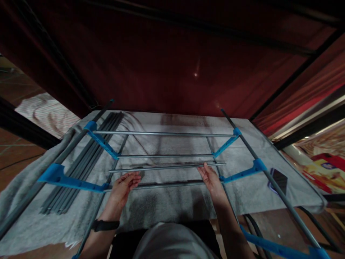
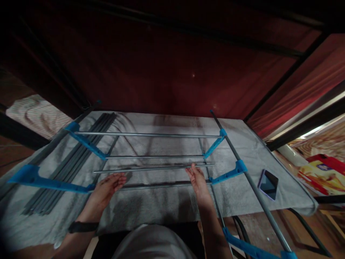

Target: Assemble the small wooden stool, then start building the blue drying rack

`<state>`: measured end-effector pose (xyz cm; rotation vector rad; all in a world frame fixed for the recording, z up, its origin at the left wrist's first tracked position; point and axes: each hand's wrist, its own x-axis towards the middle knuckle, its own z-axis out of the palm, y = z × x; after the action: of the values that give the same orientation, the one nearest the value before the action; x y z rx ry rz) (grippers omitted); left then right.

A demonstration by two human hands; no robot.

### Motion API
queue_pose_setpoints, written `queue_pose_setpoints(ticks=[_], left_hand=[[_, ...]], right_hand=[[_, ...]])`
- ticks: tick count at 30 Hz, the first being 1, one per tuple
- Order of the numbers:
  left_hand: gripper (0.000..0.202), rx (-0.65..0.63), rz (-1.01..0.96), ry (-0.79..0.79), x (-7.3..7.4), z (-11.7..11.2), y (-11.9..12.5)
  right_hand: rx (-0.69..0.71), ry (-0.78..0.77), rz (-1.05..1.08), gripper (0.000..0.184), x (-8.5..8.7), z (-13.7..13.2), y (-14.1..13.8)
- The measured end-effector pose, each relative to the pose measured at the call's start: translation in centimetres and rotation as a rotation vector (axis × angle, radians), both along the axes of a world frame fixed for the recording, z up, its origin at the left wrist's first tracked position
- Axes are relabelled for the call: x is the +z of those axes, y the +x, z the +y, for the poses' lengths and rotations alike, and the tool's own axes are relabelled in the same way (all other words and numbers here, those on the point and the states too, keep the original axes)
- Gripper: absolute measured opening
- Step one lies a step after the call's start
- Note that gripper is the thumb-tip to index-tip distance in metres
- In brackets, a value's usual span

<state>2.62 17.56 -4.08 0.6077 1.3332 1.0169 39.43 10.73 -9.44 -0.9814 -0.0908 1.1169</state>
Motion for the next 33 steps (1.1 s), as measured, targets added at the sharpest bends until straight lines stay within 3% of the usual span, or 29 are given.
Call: queue_pose_setpoints(ticks=[2,5,9,12,19,23,27,33], left_hand=[[0.019,-0.020,0.212,0.163,-0.2,-0.5,0.5],[0.021,-0.050,0.629,0.532,-0.5,-1.8,1.5],[0.021,-0.245,1.032,0.999,-0.3,-3.3,3.1],[0.026,-0.344,1.241,1.208,-0.4,-3.2,4.1],[0.037,-0.687,1.382,1.253,-2.5,-1.7,4.6],[0.038,-0.682,1.405,1.211,-3.3,-1.7,4.3],[0.035,-0.678,1.368,1.190,-3.4,-1.7,4.5],[0.031,-0.640,1.369,1.172,-3.8,-1.4,4.6]], right_hand=[[0.001,0.022,-0.002,0.021,-0.1,-0.1,0.1],[0.011,0.047,-0.001,0.021,-0.3,-0.2,0.2],[0.035,0.045,-0.016,0.022,-0.3,0.0,0.3],[0.061,0.038,-0.031,0.022,-0.4,0.1,0.2],[0.096,0.078,-0.024,0.019,-0.3,-0.1,0.2],[0.173,0.126,-0.032,0.015,0.3,-0.2,0.1],[0.282,0.159,-0.087,0.023,0.8,-0.1,-0.5],[0.261,0.150,-0.118,0.021,0.9,0.2,-1.4]])
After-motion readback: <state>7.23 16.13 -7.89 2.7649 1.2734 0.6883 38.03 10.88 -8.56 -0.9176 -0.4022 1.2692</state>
